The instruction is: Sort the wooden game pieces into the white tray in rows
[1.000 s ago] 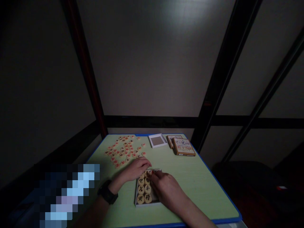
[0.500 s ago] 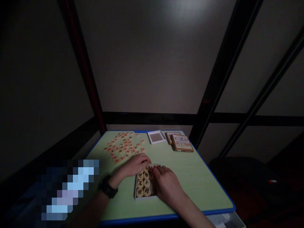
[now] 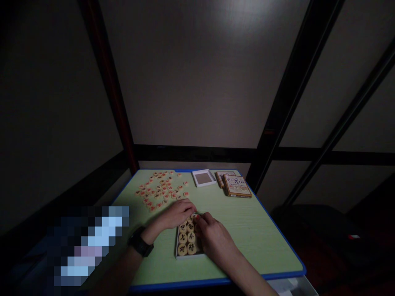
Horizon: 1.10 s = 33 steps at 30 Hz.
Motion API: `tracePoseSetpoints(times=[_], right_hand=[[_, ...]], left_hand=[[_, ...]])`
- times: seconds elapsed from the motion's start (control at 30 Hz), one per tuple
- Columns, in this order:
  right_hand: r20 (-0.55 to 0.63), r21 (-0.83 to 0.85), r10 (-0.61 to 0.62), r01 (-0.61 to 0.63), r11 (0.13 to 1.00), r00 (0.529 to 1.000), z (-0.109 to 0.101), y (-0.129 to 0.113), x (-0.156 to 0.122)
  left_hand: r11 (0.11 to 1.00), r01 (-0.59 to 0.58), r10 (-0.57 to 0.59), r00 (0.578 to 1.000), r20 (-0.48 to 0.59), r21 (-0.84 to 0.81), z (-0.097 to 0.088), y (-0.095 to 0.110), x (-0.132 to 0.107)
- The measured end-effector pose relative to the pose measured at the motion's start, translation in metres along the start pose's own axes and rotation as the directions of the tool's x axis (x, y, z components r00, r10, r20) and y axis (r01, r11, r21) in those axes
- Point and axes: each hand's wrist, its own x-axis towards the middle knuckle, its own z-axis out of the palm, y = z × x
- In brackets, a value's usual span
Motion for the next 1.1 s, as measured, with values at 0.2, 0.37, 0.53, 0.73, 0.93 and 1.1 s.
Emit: tracePoseSetpoints(times=[0.2, 0.37, 0.53, 0.73, 0.93, 1.1], right_hand=[[-0.024, 0.056, -0.016, 0.017, 0.998, 1.000, 0.006, 0.004, 0.002], [-0.023, 0.127, -0.019, 0.021, 0.992, 1.000, 0.004, 0.006, 0.001], [-0.086, 0.193, -0.070, 0.086, 0.977, 0.994, -0.022, 0.016, 0.000], [-0.190, 0.203, -0.117, 0.155, 0.967, 0.975, -0.044, 0.045, 0.029], [-0.217, 0.376, -0.081, 0.160, 0.913, 0.973, -0.019, 0.063, 0.078], [-0.286, 0.520, 0.071, 0.092, 0.849, 0.956, 0.013, 0.077, 0.092]], left_hand=[[1.000, 0.002, -0.001, 1.000, 0.008, -0.010, -0.001, 0.002, -0.001], [1.000, 0.007, -0.007, 1.000, 0.014, 0.010, 0.002, -0.002, 0.001], [1.000, 0.004, -0.005, 1.000, 0.006, 0.029, 0.003, -0.002, 0.001], [1.000, 0.000, 0.000, 1.000, 0.002, 0.020, -0.001, 0.003, -0.001], [0.999, 0.001, -0.001, 1.000, -0.019, 0.041, 0.003, 0.002, 0.000], [0.999, 0.020, -0.019, 0.999, -0.041, 0.042, 0.000, 0.006, -0.002]])
